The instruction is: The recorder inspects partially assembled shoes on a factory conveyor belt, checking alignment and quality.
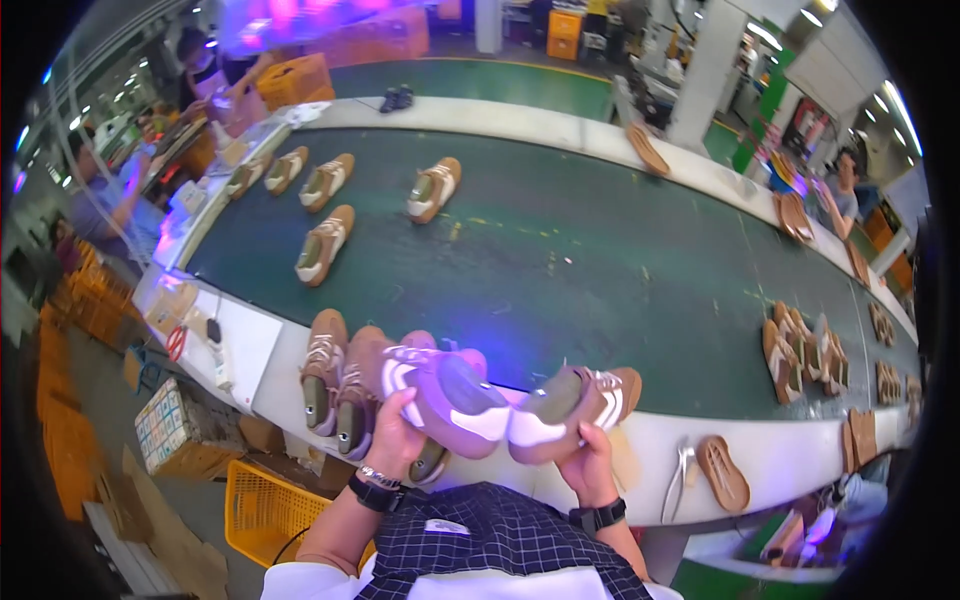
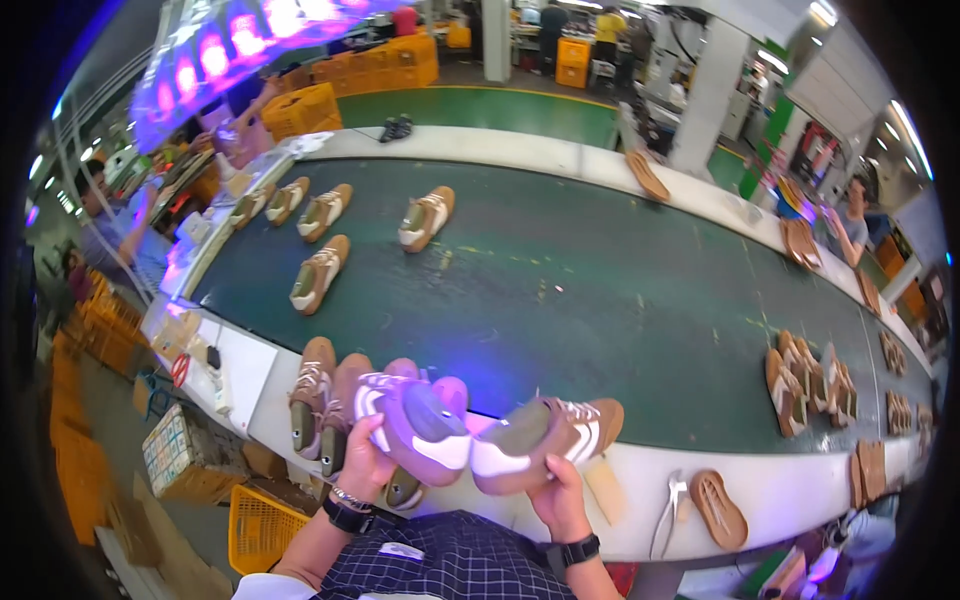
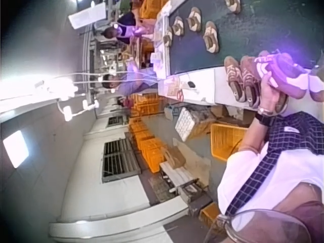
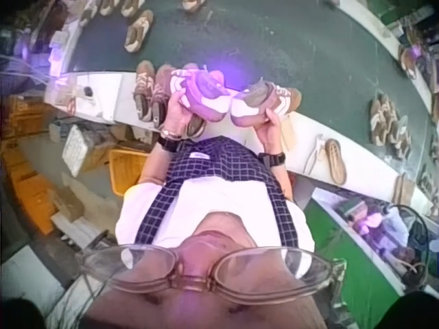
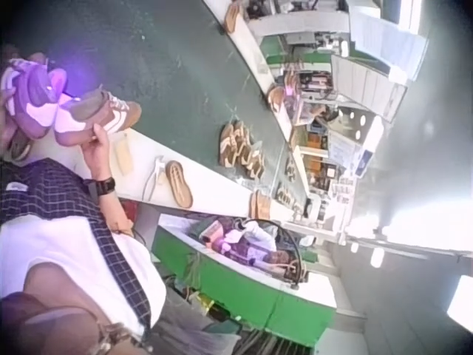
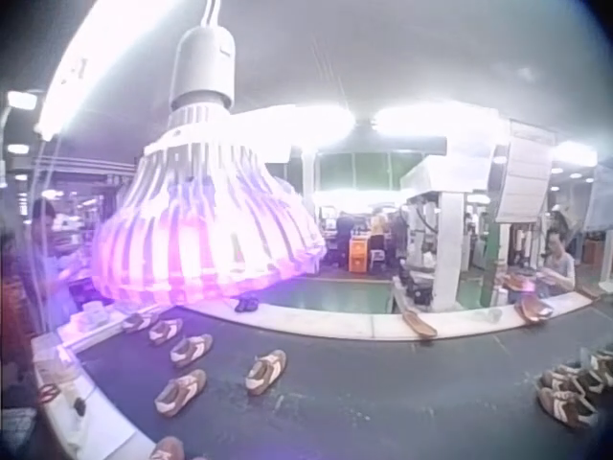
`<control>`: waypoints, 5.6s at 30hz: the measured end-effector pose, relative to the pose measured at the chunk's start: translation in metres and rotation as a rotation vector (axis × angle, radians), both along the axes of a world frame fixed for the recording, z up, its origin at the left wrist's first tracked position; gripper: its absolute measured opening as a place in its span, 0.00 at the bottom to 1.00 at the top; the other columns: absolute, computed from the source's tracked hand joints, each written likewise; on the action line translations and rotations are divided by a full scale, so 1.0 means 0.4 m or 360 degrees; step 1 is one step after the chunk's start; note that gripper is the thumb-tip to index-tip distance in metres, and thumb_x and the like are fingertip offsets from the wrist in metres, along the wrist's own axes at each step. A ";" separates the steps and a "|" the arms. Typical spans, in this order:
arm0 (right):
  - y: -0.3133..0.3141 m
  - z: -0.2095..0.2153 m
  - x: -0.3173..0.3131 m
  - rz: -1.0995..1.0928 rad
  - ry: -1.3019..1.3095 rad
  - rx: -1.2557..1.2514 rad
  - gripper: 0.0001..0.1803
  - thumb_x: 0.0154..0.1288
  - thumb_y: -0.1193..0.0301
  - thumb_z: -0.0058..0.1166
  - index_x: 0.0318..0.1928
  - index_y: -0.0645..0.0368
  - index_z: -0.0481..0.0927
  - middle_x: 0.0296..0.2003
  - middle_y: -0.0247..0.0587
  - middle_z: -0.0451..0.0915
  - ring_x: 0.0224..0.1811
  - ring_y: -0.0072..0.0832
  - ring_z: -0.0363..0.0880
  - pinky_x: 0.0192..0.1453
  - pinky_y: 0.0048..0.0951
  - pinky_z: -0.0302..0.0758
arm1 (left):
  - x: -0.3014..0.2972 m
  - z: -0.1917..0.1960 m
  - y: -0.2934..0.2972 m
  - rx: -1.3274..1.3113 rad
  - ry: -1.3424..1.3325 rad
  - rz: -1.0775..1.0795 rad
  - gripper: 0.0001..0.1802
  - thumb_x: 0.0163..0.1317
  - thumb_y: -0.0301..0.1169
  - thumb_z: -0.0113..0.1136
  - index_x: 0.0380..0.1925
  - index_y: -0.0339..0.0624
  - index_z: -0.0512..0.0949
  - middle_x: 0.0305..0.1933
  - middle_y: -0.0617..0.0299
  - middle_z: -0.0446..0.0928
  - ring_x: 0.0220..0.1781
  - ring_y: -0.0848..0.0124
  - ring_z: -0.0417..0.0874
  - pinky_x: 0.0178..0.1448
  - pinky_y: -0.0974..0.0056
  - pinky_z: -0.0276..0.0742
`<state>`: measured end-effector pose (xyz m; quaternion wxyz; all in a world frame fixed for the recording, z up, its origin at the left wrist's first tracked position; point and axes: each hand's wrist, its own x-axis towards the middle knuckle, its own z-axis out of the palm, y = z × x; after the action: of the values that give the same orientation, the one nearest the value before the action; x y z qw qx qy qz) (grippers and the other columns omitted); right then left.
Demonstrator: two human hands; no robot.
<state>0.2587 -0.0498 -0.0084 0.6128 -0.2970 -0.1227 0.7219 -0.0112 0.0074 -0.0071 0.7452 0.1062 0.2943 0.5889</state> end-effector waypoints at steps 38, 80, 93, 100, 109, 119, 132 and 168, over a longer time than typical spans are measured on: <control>0.796 0.002 -0.263 0.0150 -0.0269 -0.0123 0.28 0.64 0.62 0.53 0.58 0.63 0.60 0.51 0.58 0.66 0.42 0.44 0.77 0.45 0.45 0.80 | -0.100 -0.102 -0.061 0.0744 0.3195 0.0297 0.31 0.48 0.40 0.61 0.50 0.31 0.72 0.60 0.37 0.65 0.67 0.43 0.58 0.71 0.39 0.42; 0.271 -0.349 -0.074 -0.0117 -0.3344 0.0379 0.17 0.53 0.66 0.56 0.38 0.68 0.76 0.53 0.54 0.70 0.56 0.49 0.66 0.59 0.45 0.66 | -0.100 -0.111 -0.078 0.0717 0.3312 0.0367 0.29 0.50 0.40 0.61 0.51 0.34 0.73 0.56 0.44 0.70 0.66 0.46 0.61 0.72 0.43 0.46; 0.261 -0.351 -0.073 -0.0099 -0.3302 0.0268 0.11 0.59 0.67 0.52 0.32 0.64 0.75 0.34 0.53 0.76 0.41 0.49 0.74 0.46 0.46 0.70 | -0.093 -0.106 -0.095 0.0708 0.3279 0.0412 0.30 0.50 0.39 0.60 0.52 0.33 0.72 0.56 0.44 0.71 0.67 0.48 0.61 0.73 0.47 0.47; 0.251 -0.393 -0.066 -0.0216 -0.3425 0.0346 0.14 0.60 0.66 0.50 0.25 0.66 0.78 0.25 0.56 0.77 0.31 0.52 0.76 0.37 0.50 0.70 | -0.095 -0.115 -0.103 0.0705 0.3228 0.0450 0.29 0.50 0.38 0.61 0.50 0.33 0.73 0.56 0.43 0.71 0.67 0.48 0.60 0.74 0.48 0.46; 0.212 -0.400 -0.065 -0.0319 -0.3315 0.0578 0.11 0.58 0.69 0.50 0.25 0.65 0.74 0.26 0.55 0.75 0.33 0.52 0.74 0.40 0.50 0.69 | -0.093 -0.105 -0.090 0.0741 0.3203 0.0545 0.26 0.48 0.37 0.61 0.46 0.32 0.74 0.52 0.43 0.72 0.66 0.49 0.62 0.74 0.49 0.46; 0.213 -0.399 -0.075 -0.0203 -0.3389 0.0345 0.11 0.56 0.68 0.49 0.31 0.64 0.76 0.32 0.54 0.78 0.39 0.51 0.76 0.46 0.48 0.71 | -0.093 -0.127 -0.092 0.0719 0.3277 0.0475 0.28 0.48 0.39 0.61 0.48 0.33 0.74 0.54 0.42 0.72 0.66 0.48 0.61 0.73 0.49 0.46; 0.234 -0.393 -0.064 -0.0081 -0.3444 0.0223 0.10 0.55 0.68 0.48 0.29 0.63 0.75 0.32 0.54 0.77 0.38 0.51 0.77 0.44 0.50 0.71 | -0.098 -0.122 -0.090 0.0718 0.3148 0.0494 0.28 0.48 0.37 0.59 0.48 0.31 0.73 0.55 0.41 0.72 0.67 0.48 0.61 0.74 0.49 0.45; 0.253 -0.356 0.002 0.0285 -0.3180 0.0181 0.25 0.64 0.49 0.41 0.45 0.54 0.82 0.38 0.53 0.82 0.41 0.53 0.79 0.45 0.50 0.73 | -0.067 -0.093 -0.117 0.0717 0.3316 0.0472 0.31 0.45 0.38 0.59 0.50 0.31 0.71 0.55 0.43 0.70 0.65 0.50 0.62 0.73 0.48 0.47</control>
<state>0.2594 0.0513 -0.1508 0.1856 -0.7267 -0.6370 0.1780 -0.0379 -0.0393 -0.0443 0.0121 0.6538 0.6790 0.3338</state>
